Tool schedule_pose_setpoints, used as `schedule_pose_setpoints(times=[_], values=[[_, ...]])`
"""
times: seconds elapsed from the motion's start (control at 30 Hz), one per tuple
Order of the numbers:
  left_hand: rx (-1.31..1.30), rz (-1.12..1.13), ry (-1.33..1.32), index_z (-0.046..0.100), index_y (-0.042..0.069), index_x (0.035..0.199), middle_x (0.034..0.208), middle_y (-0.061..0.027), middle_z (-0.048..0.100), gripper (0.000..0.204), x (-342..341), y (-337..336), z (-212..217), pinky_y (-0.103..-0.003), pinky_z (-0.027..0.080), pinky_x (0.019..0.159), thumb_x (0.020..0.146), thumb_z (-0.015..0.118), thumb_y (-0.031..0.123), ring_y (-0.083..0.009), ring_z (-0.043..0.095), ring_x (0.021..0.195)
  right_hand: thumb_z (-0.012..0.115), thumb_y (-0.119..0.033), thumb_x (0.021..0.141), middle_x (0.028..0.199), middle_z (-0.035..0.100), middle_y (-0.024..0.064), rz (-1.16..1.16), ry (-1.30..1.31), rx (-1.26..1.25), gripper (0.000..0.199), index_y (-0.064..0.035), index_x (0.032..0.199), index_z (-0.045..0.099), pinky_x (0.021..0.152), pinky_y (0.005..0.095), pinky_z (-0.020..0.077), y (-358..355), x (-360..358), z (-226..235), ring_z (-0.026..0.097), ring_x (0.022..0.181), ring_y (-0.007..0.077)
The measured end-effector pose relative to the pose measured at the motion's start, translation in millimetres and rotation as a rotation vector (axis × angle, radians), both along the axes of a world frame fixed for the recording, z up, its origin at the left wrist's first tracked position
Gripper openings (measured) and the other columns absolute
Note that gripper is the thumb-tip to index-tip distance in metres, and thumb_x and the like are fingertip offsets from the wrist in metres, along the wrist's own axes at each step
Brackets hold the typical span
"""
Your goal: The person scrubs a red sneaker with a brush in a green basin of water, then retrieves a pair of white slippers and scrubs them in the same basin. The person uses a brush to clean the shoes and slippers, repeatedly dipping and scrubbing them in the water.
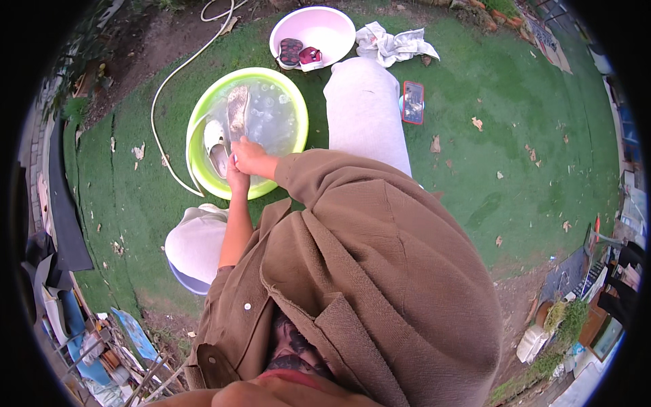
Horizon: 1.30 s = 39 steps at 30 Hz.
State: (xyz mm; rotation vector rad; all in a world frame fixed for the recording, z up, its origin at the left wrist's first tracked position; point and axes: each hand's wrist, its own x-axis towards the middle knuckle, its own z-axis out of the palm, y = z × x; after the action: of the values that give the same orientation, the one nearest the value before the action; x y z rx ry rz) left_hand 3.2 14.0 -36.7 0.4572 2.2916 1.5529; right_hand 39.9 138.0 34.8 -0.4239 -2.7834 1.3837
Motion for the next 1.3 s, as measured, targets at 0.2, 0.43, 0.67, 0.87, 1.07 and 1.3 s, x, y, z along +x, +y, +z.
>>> schedule_pose_setpoints(times=[0.2,0.43,0.67,0.87,1.07,1.3], values=[[0.218,0.003,0.004,0.047,0.003,0.132,0.116,-0.0044,0.062,0.045,-7.1,5.0,21.5,-0.028,0.047,0.09,0.089,0.06,0.004,-0.0137,0.059,0.102,0.069,-0.021,0.074,0.118,0.051,0.0228,-0.022,0.066,-0.112,0.057,-0.0052,0.124,0.048,0.091,0.0451,0.048,1.8,6.8,15.8,0.058,0.105,0.041],[0.197,0.214,-0.391,0.047,0.008,0.133,0.114,-0.0063,0.06,0.043,5.4,9.5,50.8,-0.033,0.052,0.087,0.093,0.062,0.016,-0.0151,0.06,0.1,0.07,-0.017,0.076,0.116,0.057,0.0235,0.001,-0.102,0.02,0.047,-0.0021,0.115,0.051,0.091,0.0473,0.0485,18.9,15.9,-17.9,0.058,0.107,0.0412],[0.491,0.249,-0.651,0.044,0.009,0.13,0.12,-0.0114,0.058,0.044,5.8,15.7,62.7,-0.041,0.052,0.092,0.096,0.059,0.033,-0.0251,0.057,0.112,0.074,-0.022,0.078,0.109,0.061,0.0212,0.061,-0.153,0.051,0.044,-0.0043,0.112,0.052,0.088,0.0487,0.0485,29.5,39.7,-27.3,0.059,0.106,0.0402],[0.577,0.262,-0.639,0.043,0.011,0.132,0.129,-0.0117,0.055,0.043,-2.7,10.5,53.5,-0.045,0.048,0.095,0.096,0.059,0.028,-0.0258,0.055,0.115,0.071,-0.021,0.08,0.109,0.061,0.0208,0.095,-0.043,0.067,0.043,-0.0037,0.113,0.049,0.089,0.0492,0.0472,22.1,41.0,-17.6,0.058,0.105,0.0405],[0.578,0.35,-0.666,0.04,0.017,0.136,0.131,-0.0088,0.053,0.047,-6.5,1.5,29.5,-0.045,0.049,0.092,0.095,0.062,0.022,-0.0254,0.056,0.112,0.061,-0.018,0.084,0.109,0.061,0.023,0.13,-0.081,0.068,0.035,-0.0023,0.113,0.049,0.088,0.0494,0.0471,14.7,46.2,-20.4,0.058,0.105,0.0413],[0.267,0.48,-0.717,0.023,0.012,0.149,0.134,-0.0113,0.05,0.077,-3.7,-7.7,-14.7,-0.04,0.047,0.089,0.089,0.068,0.027,-0.0285,0.055,0.113,0.058,-0.037,0.086,0.103,0.065,0.0269,-0.167,-0.331,-0.041,0.047,0.003,0.11,0.054,0.086,0.0496,0.0486,35.4,43.7,-40.3,0.063,0.098,0.0427]])
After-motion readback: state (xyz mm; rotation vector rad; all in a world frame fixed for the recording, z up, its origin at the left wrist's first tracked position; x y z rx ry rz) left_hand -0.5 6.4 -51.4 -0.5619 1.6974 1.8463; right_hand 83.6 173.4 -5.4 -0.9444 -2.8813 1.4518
